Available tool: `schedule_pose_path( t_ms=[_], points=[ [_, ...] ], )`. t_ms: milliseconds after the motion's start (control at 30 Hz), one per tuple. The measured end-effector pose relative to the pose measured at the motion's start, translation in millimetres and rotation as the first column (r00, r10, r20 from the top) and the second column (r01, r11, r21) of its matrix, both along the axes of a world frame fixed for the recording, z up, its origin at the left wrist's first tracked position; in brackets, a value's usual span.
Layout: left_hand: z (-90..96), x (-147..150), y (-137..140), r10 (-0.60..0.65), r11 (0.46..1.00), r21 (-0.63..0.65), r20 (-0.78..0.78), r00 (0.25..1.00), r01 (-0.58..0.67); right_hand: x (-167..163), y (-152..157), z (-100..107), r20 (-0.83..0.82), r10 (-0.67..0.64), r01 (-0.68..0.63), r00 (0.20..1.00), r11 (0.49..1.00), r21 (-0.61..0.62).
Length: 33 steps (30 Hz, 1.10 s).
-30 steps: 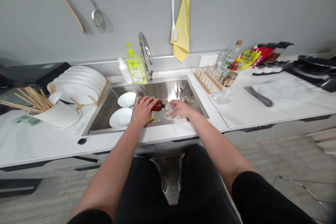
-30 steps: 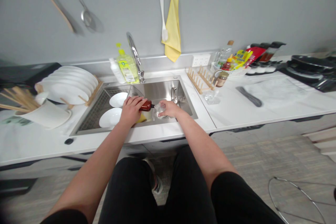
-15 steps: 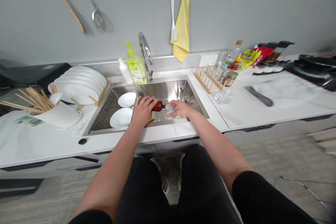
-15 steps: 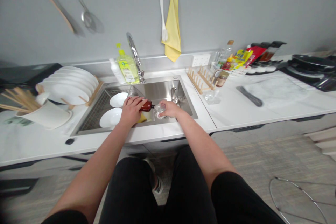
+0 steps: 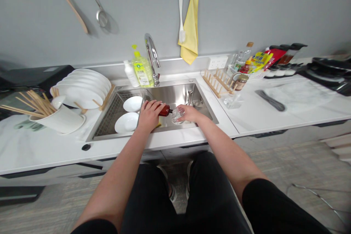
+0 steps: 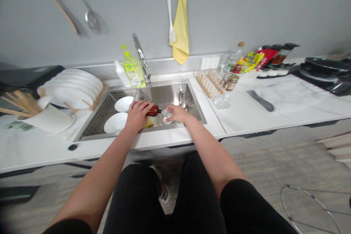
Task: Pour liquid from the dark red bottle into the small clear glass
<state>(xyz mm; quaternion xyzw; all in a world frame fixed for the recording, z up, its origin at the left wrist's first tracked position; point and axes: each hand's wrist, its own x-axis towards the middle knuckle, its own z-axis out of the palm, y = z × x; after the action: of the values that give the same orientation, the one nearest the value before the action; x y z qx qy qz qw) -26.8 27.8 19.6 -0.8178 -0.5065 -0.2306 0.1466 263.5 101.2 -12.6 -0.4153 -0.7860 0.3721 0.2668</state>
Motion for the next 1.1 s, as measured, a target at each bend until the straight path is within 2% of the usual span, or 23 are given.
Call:
schedule_pose_path(
  t_ms=[1100],
  points=[
    [2.6, 2.3, -2.7, -0.004, 1.000, -0.013, 0.002, 1.000, 0.004, 0.3, 4.1, -5.7, 0.004, -0.002, 0.002, 1.000, 0.999, 0.052]
  ],
)
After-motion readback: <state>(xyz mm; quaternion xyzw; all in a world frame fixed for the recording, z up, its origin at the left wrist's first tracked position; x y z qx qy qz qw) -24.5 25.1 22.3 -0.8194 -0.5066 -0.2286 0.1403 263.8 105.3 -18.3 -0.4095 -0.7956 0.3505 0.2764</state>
